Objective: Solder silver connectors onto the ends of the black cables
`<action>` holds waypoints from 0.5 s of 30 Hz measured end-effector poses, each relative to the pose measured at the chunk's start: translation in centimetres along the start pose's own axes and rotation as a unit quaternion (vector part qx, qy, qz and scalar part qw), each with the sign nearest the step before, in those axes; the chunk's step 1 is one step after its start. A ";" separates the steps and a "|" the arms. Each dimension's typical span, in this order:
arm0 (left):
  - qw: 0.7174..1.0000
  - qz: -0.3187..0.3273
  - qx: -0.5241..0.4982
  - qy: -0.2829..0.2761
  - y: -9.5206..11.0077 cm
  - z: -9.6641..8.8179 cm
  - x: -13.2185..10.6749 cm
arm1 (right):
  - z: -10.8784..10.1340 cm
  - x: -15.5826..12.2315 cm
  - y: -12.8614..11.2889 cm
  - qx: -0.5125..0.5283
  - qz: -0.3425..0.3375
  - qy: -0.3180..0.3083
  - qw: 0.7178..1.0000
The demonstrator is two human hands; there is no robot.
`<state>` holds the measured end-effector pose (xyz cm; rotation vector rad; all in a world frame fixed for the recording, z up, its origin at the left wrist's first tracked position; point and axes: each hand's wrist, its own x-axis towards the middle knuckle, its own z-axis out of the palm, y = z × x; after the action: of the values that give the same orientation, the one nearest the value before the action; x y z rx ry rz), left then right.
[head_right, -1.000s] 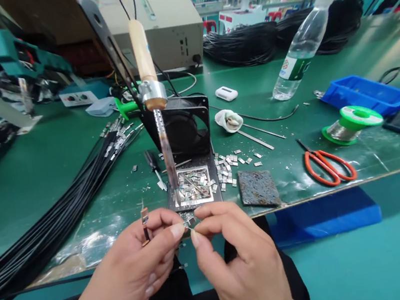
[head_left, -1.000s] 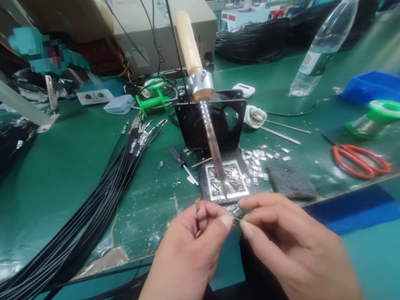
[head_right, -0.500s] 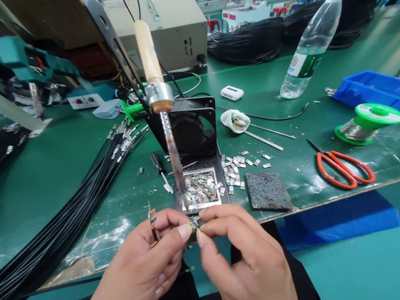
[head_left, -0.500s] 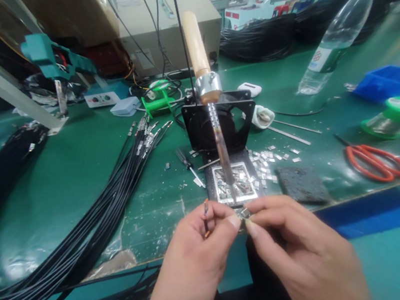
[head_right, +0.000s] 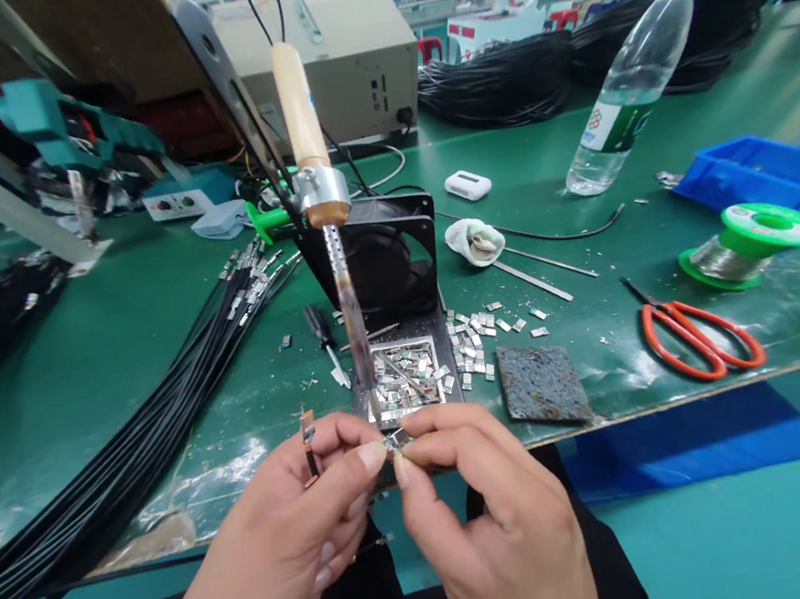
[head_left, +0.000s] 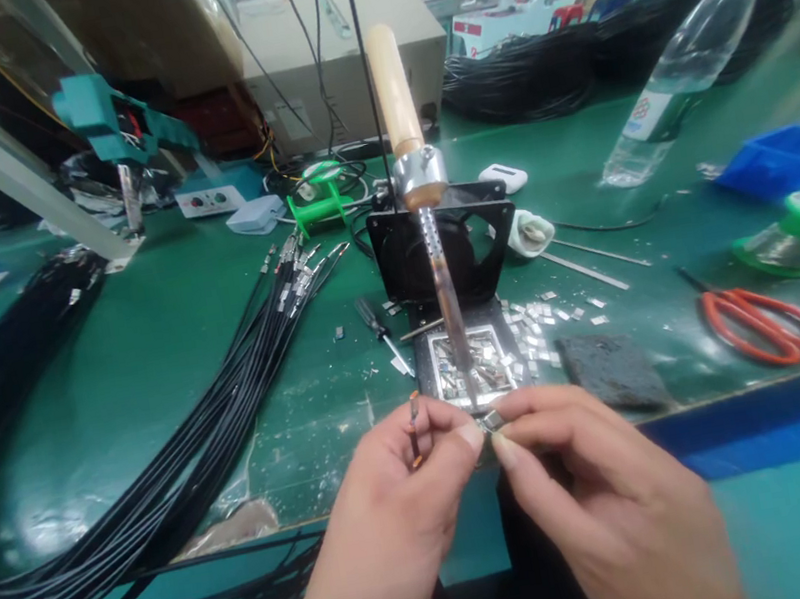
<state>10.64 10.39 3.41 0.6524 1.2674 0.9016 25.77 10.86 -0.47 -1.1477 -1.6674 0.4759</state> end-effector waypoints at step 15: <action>1.000 -0.013 -0.018 0.004 0.4 0.0 0.3 | 0.3 0.6 -0.1 0.002 0.003 0.003 1.000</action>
<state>10.56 10.83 3.57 0.6029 1.2612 0.9046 25.45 11.32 -0.19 -1.1505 -1.6574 0.4799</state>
